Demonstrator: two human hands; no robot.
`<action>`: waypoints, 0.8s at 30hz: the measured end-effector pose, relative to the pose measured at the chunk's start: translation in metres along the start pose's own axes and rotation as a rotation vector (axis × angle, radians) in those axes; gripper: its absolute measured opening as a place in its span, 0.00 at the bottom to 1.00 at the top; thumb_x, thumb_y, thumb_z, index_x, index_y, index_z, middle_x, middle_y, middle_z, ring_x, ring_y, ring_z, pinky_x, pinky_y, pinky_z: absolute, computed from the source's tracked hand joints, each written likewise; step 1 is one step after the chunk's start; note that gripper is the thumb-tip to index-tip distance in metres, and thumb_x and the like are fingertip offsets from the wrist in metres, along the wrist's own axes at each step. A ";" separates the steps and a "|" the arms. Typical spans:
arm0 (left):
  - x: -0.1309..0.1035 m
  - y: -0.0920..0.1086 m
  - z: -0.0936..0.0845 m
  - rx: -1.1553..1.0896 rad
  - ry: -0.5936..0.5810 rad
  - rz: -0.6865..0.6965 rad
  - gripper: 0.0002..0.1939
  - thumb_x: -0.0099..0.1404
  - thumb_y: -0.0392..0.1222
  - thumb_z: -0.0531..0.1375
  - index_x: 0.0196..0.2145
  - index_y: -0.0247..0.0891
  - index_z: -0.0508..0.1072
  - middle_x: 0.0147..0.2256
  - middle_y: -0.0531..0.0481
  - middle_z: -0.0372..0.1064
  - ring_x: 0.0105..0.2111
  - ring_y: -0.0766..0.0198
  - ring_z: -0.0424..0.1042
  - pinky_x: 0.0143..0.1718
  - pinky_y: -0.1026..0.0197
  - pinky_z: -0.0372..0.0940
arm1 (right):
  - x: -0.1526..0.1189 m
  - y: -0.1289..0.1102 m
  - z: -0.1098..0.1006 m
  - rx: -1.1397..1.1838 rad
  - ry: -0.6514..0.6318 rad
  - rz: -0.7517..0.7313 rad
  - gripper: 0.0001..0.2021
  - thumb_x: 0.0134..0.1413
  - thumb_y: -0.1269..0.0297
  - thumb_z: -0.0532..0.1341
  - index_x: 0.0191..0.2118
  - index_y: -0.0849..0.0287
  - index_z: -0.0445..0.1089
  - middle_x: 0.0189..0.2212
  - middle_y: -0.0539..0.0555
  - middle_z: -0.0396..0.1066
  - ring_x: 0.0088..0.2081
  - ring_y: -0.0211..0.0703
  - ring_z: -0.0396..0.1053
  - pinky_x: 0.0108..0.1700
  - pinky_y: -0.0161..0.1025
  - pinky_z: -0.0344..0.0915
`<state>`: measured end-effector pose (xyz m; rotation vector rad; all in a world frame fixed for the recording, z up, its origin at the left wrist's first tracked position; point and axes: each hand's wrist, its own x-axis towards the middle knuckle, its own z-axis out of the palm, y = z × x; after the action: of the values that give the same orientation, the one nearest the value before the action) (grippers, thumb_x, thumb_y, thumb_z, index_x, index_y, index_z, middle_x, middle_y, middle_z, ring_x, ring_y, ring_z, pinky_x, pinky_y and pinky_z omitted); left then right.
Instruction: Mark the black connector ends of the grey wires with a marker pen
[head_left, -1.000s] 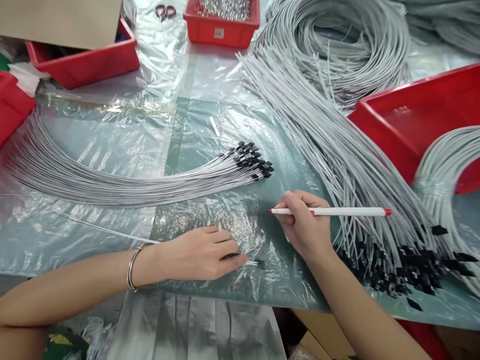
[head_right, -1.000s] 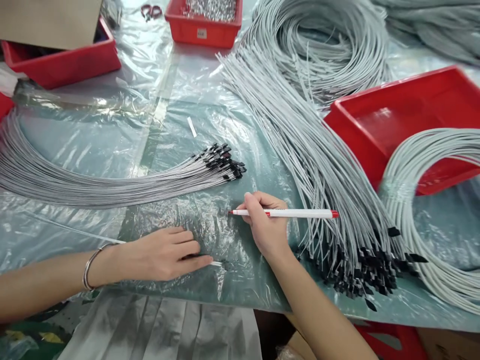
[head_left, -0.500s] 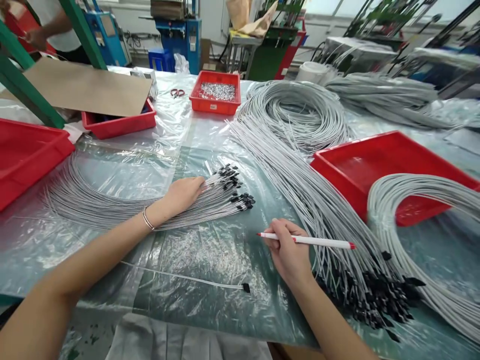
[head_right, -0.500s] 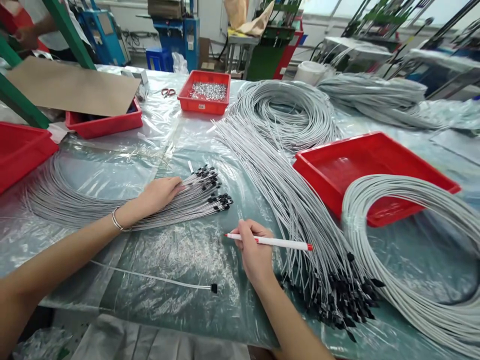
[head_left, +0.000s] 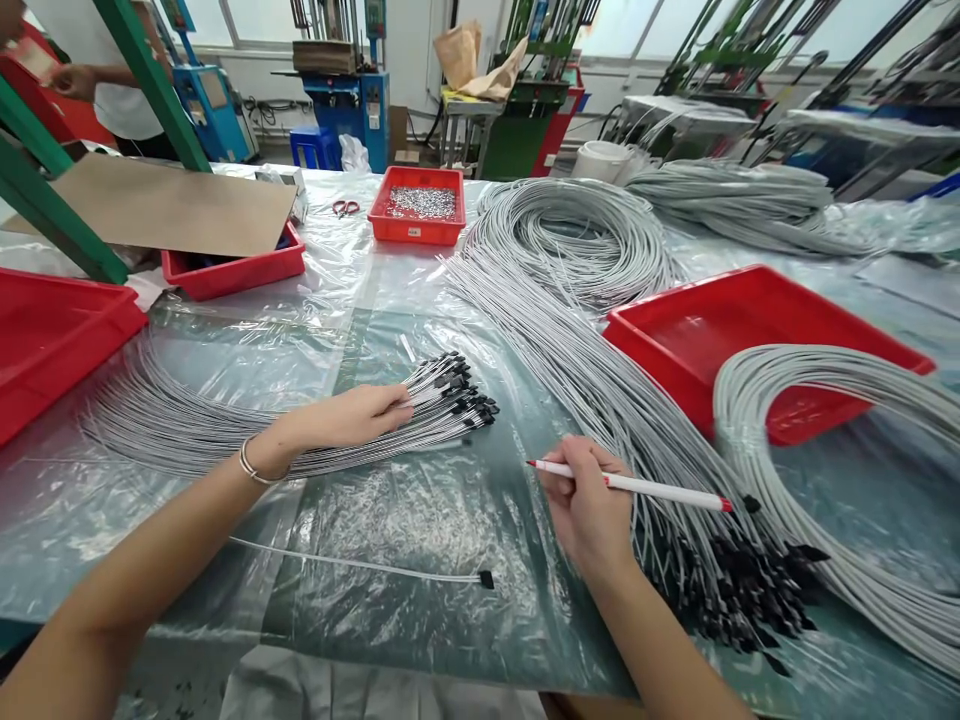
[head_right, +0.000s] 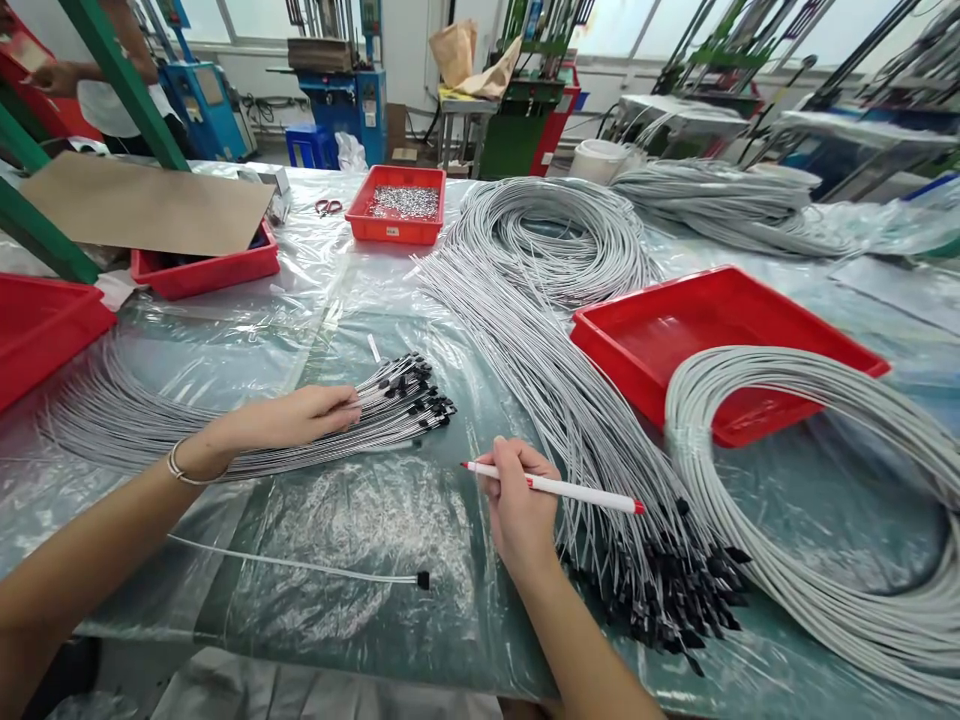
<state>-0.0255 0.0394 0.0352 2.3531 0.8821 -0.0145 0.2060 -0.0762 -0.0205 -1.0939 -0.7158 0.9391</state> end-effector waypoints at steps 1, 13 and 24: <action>0.000 0.000 0.000 -0.038 -0.021 0.009 0.16 0.67 0.51 0.44 0.29 0.36 0.58 0.26 0.53 0.57 0.23 0.70 0.56 0.24 0.66 0.53 | 0.001 0.000 0.000 0.005 0.009 -0.005 0.15 0.47 0.60 0.63 0.16 0.60 0.65 0.10 0.44 0.50 0.14 0.29 0.46 0.17 0.31 0.48; 0.012 0.027 0.030 -0.567 -0.518 0.022 0.19 0.64 0.56 0.51 0.33 0.35 0.65 0.23 0.53 0.65 0.15 0.74 0.54 0.16 0.68 0.51 | -0.003 0.004 0.007 -0.075 0.012 -0.090 0.12 0.53 0.57 0.59 0.26 0.59 0.66 0.16 0.45 0.55 0.18 0.32 0.51 0.20 0.32 0.48; 0.024 0.027 0.064 -0.709 -0.646 -0.076 0.23 0.58 0.61 0.56 0.30 0.35 0.63 0.26 0.50 0.69 0.15 0.75 0.58 0.13 0.71 0.51 | -0.005 0.020 0.014 -0.277 -0.104 -0.122 0.11 0.54 0.58 0.57 0.27 0.60 0.67 0.20 0.48 0.61 0.22 0.35 0.58 0.24 0.33 0.55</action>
<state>0.0220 0.0022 -0.0067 1.5039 0.5260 -0.4021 0.1863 -0.0719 -0.0355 -1.2341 -1.0095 0.8123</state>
